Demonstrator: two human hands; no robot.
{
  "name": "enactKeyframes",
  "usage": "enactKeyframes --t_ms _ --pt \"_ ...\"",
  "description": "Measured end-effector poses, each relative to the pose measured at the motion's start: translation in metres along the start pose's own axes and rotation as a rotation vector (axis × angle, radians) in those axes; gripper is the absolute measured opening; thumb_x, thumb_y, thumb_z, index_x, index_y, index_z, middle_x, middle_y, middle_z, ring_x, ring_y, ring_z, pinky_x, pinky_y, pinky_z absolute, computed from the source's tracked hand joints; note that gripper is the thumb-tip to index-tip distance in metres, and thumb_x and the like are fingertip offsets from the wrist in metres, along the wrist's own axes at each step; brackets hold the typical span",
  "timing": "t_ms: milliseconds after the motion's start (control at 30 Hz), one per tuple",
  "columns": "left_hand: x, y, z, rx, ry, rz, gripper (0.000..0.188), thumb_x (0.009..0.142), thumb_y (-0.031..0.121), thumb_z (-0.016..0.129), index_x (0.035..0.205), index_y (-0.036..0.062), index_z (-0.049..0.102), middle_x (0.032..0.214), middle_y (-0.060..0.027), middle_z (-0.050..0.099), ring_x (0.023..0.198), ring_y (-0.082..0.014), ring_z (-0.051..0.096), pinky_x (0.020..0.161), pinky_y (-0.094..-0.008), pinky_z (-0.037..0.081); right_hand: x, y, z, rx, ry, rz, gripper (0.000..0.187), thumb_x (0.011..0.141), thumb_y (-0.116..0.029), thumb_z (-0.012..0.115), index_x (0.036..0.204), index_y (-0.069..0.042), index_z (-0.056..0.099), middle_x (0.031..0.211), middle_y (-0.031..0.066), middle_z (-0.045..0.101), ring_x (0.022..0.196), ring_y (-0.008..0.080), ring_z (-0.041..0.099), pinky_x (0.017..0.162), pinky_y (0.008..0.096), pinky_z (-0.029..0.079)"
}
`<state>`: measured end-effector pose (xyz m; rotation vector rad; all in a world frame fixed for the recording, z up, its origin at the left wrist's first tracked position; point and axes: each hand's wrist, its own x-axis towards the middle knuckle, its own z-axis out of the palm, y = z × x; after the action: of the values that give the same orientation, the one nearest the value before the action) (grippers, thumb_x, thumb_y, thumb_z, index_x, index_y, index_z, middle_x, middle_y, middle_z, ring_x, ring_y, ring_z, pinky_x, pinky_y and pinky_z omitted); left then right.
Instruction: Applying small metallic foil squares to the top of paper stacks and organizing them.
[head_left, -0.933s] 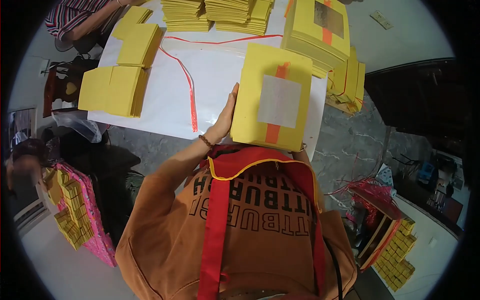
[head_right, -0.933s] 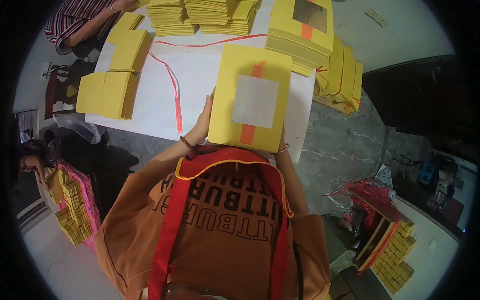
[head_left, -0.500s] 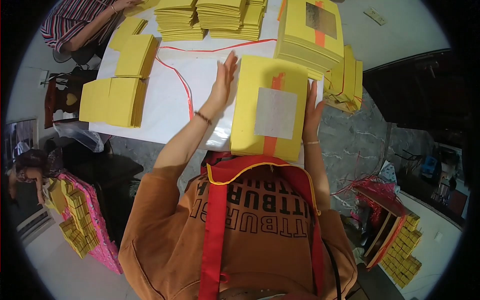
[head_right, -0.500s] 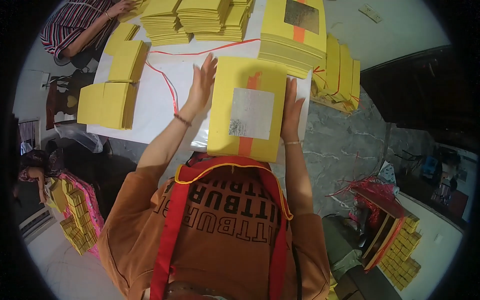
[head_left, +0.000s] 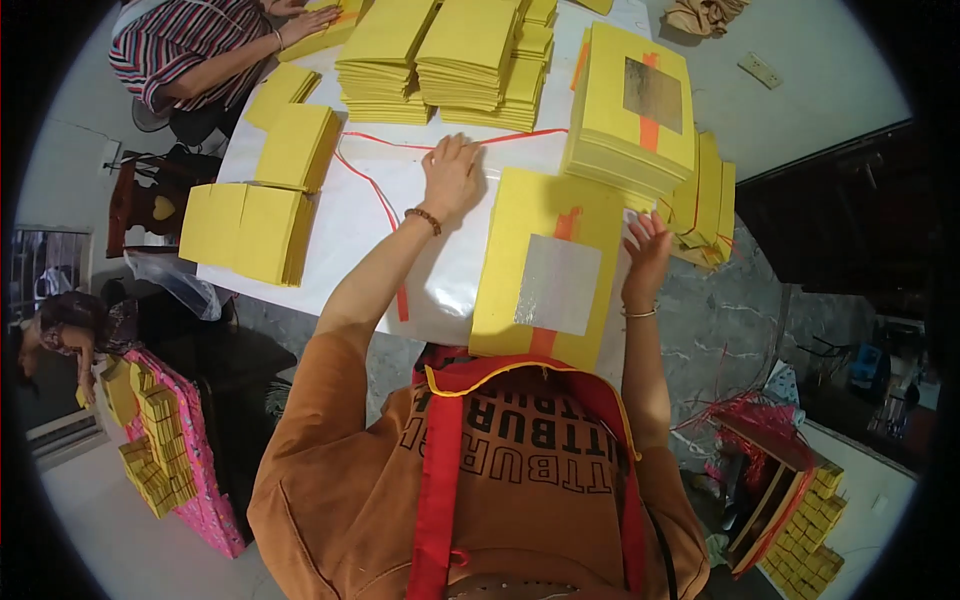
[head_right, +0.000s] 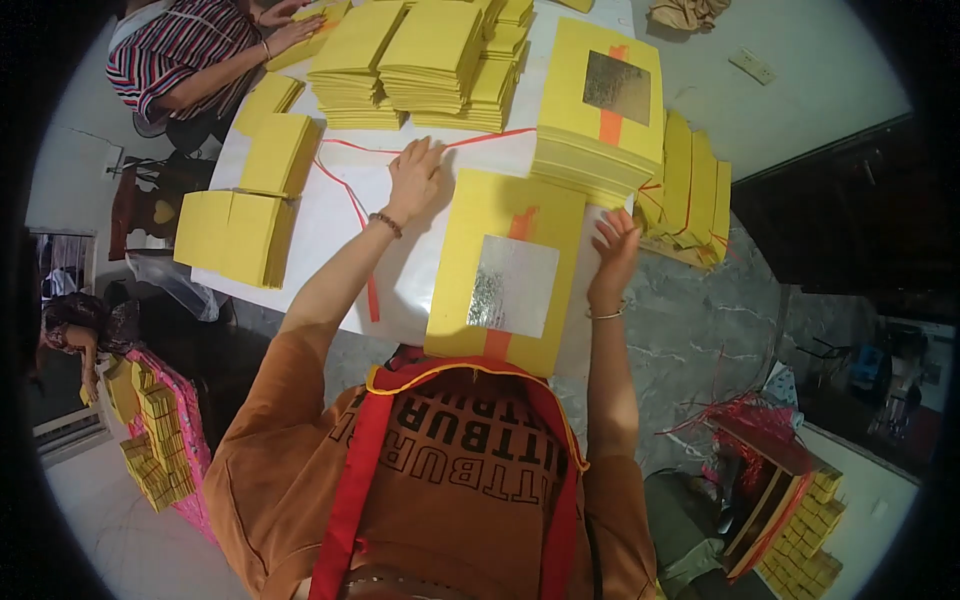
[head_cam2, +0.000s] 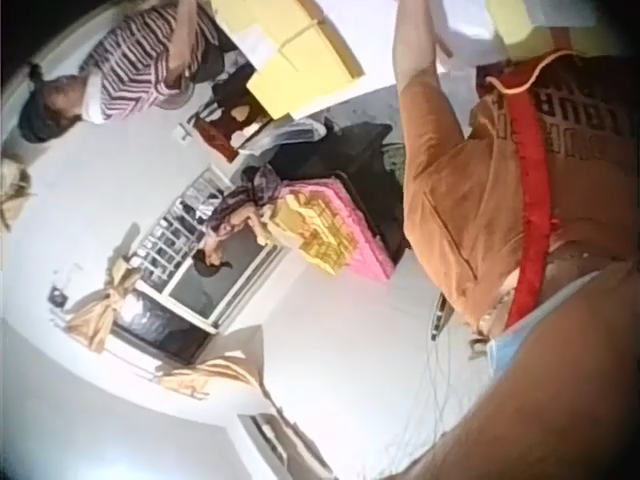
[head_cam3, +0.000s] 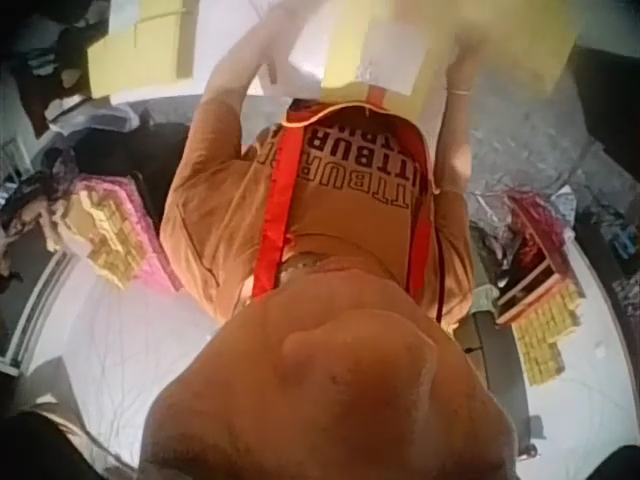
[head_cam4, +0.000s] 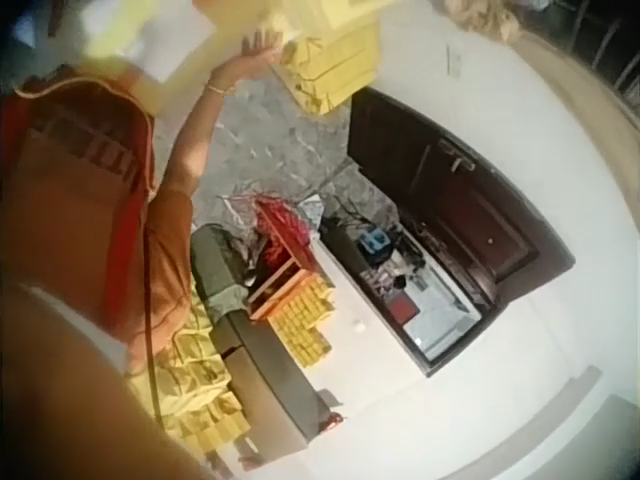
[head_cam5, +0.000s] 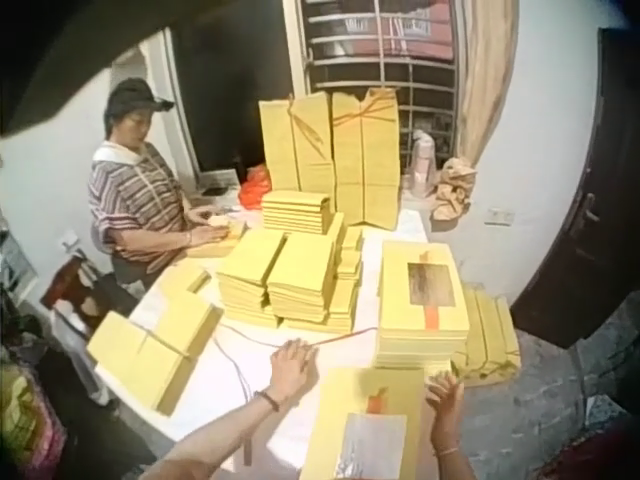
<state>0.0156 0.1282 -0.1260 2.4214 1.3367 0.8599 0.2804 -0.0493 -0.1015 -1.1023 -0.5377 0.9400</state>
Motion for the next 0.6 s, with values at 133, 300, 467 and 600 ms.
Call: enactKeyframes --t_ms 133,300,467,600 --pt "0.004 -0.029 0.009 0.37 -0.043 -0.075 0.016 0.085 0.019 0.048 0.094 0.0092 0.057 0.1 -0.0108 0.06 0.1 -0.0295 0.052 0.09 -0.0544 0.029 0.045 0.018 -0.043 -0.29 0.334 0.035 0.046 0.094 -0.04 0.039 0.12 -0.004 0.049 0.116 0.0055 0.053 0.107 0.0164 0.048 0.09 0.0292 0.037" --pt "0.041 -0.01 -0.002 0.219 -0.352 -0.059 0.021 0.082 0.02 0.055 0.1 0.0107 0.056 0.077 -0.0083 0.062 0.069 -0.0245 0.058 0.066 -0.0412 0.041 0.112 0.062 -0.128 -0.676 0.298 -0.103 0.045 0.092 -0.043 0.042 0.101 -0.002 0.059 0.099 0.0037 0.057 0.092 0.0139 0.049 0.082 0.0264 0.038" --pt "0.096 0.022 -0.089 -0.706 -0.769 -0.384 0.03 0.08 0.01 0.057 0.109 0.0053 0.053 0.066 -0.0026 0.055 0.048 -0.009 0.047 0.042 -0.0226 0.035 0.142 0.021 -0.067 -0.485 0.206 0.529 0.062 0.088 -0.057 0.038 0.113 -0.004 0.056 0.109 0.0081 0.057 0.094 0.0197 0.05 0.081 0.0282 0.038" --pt "0.175 0.086 -0.154 -0.842 -0.652 -0.327 0.024 0.083 0.009 0.056 0.106 0.0021 0.057 0.067 0.0002 0.054 0.051 -0.0047 0.045 0.045 -0.0195 0.035 0.188 0.027 -0.074 -0.357 0.179 0.583 0.075 0.082 -0.067 0.034 0.129 -0.009 0.045 0.12 0.0106 0.052 0.103 0.0228 0.049 0.08 0.0276 0.04"
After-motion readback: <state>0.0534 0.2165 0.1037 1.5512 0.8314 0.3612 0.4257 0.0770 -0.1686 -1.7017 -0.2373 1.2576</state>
